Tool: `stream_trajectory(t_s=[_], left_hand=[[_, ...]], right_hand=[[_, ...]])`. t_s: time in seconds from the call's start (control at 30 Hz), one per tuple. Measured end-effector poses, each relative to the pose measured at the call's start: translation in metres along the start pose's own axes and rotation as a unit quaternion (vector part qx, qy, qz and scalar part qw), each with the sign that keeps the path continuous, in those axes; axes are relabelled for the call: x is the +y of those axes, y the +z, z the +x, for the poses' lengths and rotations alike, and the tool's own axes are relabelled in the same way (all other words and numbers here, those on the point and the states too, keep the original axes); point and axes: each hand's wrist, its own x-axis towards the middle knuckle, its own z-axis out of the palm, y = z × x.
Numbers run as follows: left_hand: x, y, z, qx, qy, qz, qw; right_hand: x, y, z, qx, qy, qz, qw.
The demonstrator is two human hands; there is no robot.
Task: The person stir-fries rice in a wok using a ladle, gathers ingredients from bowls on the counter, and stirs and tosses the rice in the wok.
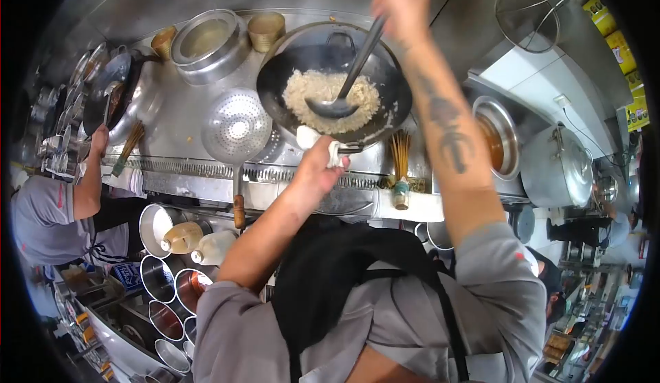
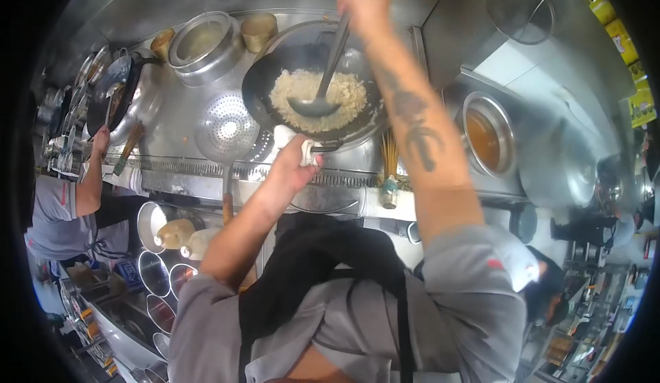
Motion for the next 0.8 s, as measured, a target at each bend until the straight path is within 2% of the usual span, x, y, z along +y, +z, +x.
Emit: stream_trajectory(t_s=[0.03, 0.07, 0.13, 0.2, 0.27, 0.33, 0.4, 0.43, 0.5, 0.53, 0.57, 0.63, 0.67, 0.73, 0.77, 0.8], left_hand=[[-0.024, -0.032, 0.02, -0.083, 0.113, 0.076, 0.987], [-0.046, -0.063, 0.034, -0.053, 0.085, 0.066, 0.993], [-0.082, -0.11, 0.043, 0.003, 0.029, 0.044, 0.999], [-0.081, -0.088, -0.01, 0.002, 0.04, 0.087, 0.995], [-0.063, -0.07, 0.0, 0.032, 0.063, 0.028, 0.997], [-0.022, -0.057, 0.041, -0.019, 0.066, 0.01, 0.998], [0.002, -0.053, 0.09, -0.017, 0.049, 0.033, 0.998], [0.003, -0.053, 0.094, -0.011, 0.051, 0.047, 0.998], [0.004, -0.046, 0.103, 0.001, 0.054, 0.075, 0.996], [0.006, -0.043, 0.102, 0.013, 0.056, 0.071, 0.996], [0.007, -0.039, 0.099, 0.025, 0.056, 0.068, 0.996], [0.006, -0.037, 0.096, 0.03, 0.055, 0.054, 0.997], [0.007, -0.038, 0.096, 0.028, 0.06, 0.052, 0.996], [0.004, -0.04, 0.095, 0.024, 0.07, 0.044, 0.996], [0.004, -0.04, 0.095, 0.026, 0.064, 0.05, 0.996], [0.004, -0.04, 0.097, 0.024, 0.065, 0.049, 0.996]], right_hand=[[0.063, 0.006, -0.008, -0.008, 0.019, 0.086, 0.996], [0.079, 0.005, -0.011, 0.002, 0.041, 0.126, 0.991], [0.04, 0.001, -0.012, -0.028, -0.029, 0.138, 0.99], [-0.032, -0.015, -0.007, -0.02, -0.105, 0.149, 0.983], [-0.093, -0.041, 0.001, 0.053, -0.16, 0.032, 0.985], [-0.144, -0.053, 0.012, 0.043, -0.18, 0.2, 0.962], [-0.165, -0.05, -0.001, 0.048, -0.249, 0.212, 0.944], [-0.162, -0.061, 0.011, -0.071, -0.207, 0.219, 0.951], [-0.112, -0.046, 0.0, 0.011, -0.202, 0.142, 0.969], [-0.071, -0.036, -0.005, -0.002, -0.185, 0.148, 0.972], [-0.016, -0.021, -0.007, 0.031, -0.134, 0.115, 0.984], [0.107, -0.001, -0.004, -0.021, -0.002, 0.065, 0.998], [0.136, 0.004, 0.009, -0.053, 0.067, 0.084, 0.993], [0.094, 0.009, 0.037, 0.018, 0.027, 0.096, 0.995], [0.06, 0.014, 0.04, 0.066, -0.016, 0.129, 0.989], [0.033, 0.013, 0.043, 0.064, -0.074, 0.151, 0.984]])
